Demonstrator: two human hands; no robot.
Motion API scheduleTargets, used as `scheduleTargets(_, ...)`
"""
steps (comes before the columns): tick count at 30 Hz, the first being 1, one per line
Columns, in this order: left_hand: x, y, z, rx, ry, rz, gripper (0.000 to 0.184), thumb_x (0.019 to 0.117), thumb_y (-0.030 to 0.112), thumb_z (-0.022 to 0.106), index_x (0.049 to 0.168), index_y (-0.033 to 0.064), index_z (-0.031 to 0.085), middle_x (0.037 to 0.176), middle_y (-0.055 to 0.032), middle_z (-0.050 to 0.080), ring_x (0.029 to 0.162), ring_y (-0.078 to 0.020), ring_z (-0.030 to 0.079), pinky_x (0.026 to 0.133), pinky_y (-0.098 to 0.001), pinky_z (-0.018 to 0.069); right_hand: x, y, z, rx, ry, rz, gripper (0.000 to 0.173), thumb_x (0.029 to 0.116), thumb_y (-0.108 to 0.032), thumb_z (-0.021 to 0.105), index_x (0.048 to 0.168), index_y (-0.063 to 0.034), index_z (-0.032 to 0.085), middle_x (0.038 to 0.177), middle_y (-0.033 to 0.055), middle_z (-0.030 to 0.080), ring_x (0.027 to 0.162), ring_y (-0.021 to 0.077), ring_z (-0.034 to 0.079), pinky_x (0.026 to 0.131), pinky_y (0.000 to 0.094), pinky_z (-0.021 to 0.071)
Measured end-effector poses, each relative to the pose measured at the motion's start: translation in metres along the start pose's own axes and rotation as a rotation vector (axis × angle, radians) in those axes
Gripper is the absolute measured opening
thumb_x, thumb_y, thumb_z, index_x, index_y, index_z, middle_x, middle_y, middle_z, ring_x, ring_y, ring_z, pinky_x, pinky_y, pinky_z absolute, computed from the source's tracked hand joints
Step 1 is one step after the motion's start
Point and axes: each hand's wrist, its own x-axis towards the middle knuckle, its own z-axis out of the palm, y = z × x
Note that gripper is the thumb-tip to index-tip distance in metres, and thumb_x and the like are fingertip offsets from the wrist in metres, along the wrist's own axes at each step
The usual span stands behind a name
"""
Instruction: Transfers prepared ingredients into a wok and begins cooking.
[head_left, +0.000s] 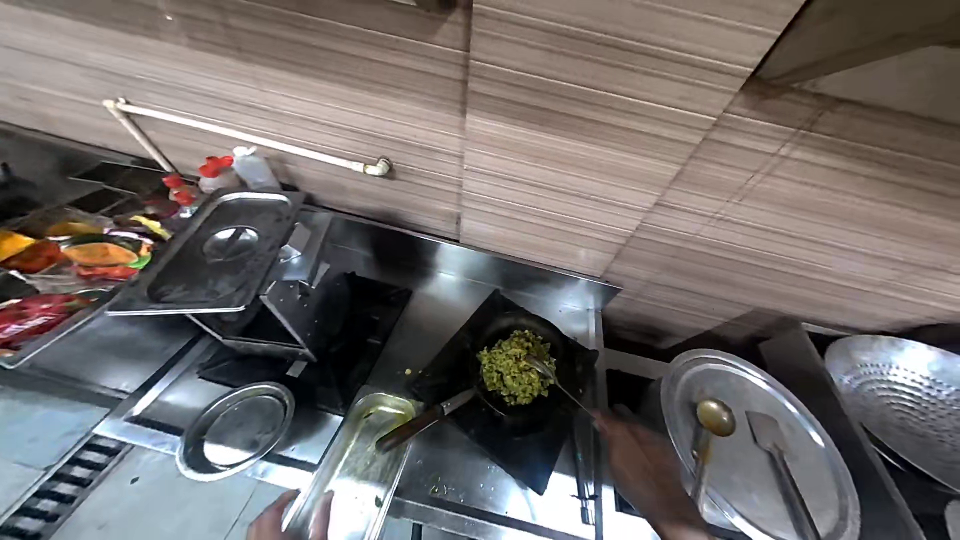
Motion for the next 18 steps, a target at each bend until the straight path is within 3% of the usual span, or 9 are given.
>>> scheduleTargets(2,0.029,0.037,0.016,0.001,-0.202,0.118,0.063,0.0935,0.047,0.07,0.135,0.0005,0.06,0.134,-0.0284,0.059,0.128,-0.0457,0.055,0.111,-0.0605,0.0423,0.031,-0.028,0.006,-0.042,-0.172,-0.01,0.039,0.1046,-0.018,0.048,0.142,-0.0144,0.059,0.138,0.0186,0.061,0.117,0.0406,0.065,0.093,0.0581,0.0547)
scheduleTargets(4,0.051,0.068,0.046,0.141,-0.403,0.173,0.069,0.0885,0.055,0.072,0.138,0.0082,0.062,0.137,-0.022,0.061,0.13,-0.0423,0.056,0.112,-0.0607,0.042,0.06,-0.045,0.025,-0.026,-0.197,-0.03,0.038,0.1014,-0.012,0.05,0.137,-0.01,0.062,0.138,0.0197,0.06,0.116,0.0415,0.065,0.092,0.0589,0.0548)
scheduleTargets(6,0.068,0.094,0.07,0.332,-0.673,0.113,0.076,0.0884,0.065,0.068,0.145,0.014,0.057,0.141,-0.0185,0.06,0.132,-0.0386,0.056,0.11,-0.0605,0.0436,0.072,-0.052,0.022,-0.002,-0.207,-0.022,0.033,0.1018,-0.011,0.049,0.131,-0.0098,0.066,0.135,0.0165,0.062,0.117,0.0389,0.065,0.094,0.0571,0.0546)
scheduleTargets(8,0.074,0.103,0.085,0.425,-0.837,0.067,0.07,0.0906,0.066,0.065,0.137,0.0133,0.063,0.131,-0.0179,0.067,0.124,-0.0379,0.063,0.104,-0.0615,0.0482,0.067,-0.045,0.011,0.013,-0.209,-0.004,0.031,0.1017,-0.013,0.051,0.128,-0.0112,0.068,0.133,0.0158,0.064,0.117,0.0385,0.065,0.094,0.0584,0.0543)
scheduleTargets(10,0.074,0.113,0.084,0.488,-0.912,0.034,0.065,0.0952,0.065,0.06,0.132,0.0108,0.065,0.126,-0.0199,0.069,0.12,-0.0395,0.065,0.1,-0.0627,0.05,0.053,-0.026,-0.009,0.0,-0.18,0.015,0.03,0.1034,-0.02,0.052,0.129,-0.0153,0.068,0.132,0.0139,0.065,0.117,0.0373,0.065,0.094,0.0584,0.054)
scheduleTargets(14,0.043,0.131,0.066,0.546,-1.018,0.004,0.068,0.1009,0.065,0.047,0.138,0.0099,0.059,0.126,-0.0207,0.069,0.119,-0.0397,0.065,0.099,-0.0626,0.0506,0.042,-0.004,-0.03,-0.05,-0.189,0.078,0.032,0.1053,-0.025,0.05,0.133,-0.0188,0.066,0.133,0.0115,0.065,0.119,0.035,0.065,0.095,0.0566,0.0543)
scheduleTargets(18,-0.003,0.141,0.06,0.482,-1.061,-0.052,0.072,0.101,0.067,0.044,0.141,0.0081,0.057,0.122,-0.0215,0.07,0.117,-0.0413,0.067,0.097,-0.0638,0.0518,0.086,-0.011,0.032,0.085,-0.238,-0.015,0.031,0.1016,-0.02,0.054,0.129,-0.0136,0.068,0.131,0.0157,0.066,0.121,0.0375,0.063,0.098,0.0602,0.0517)
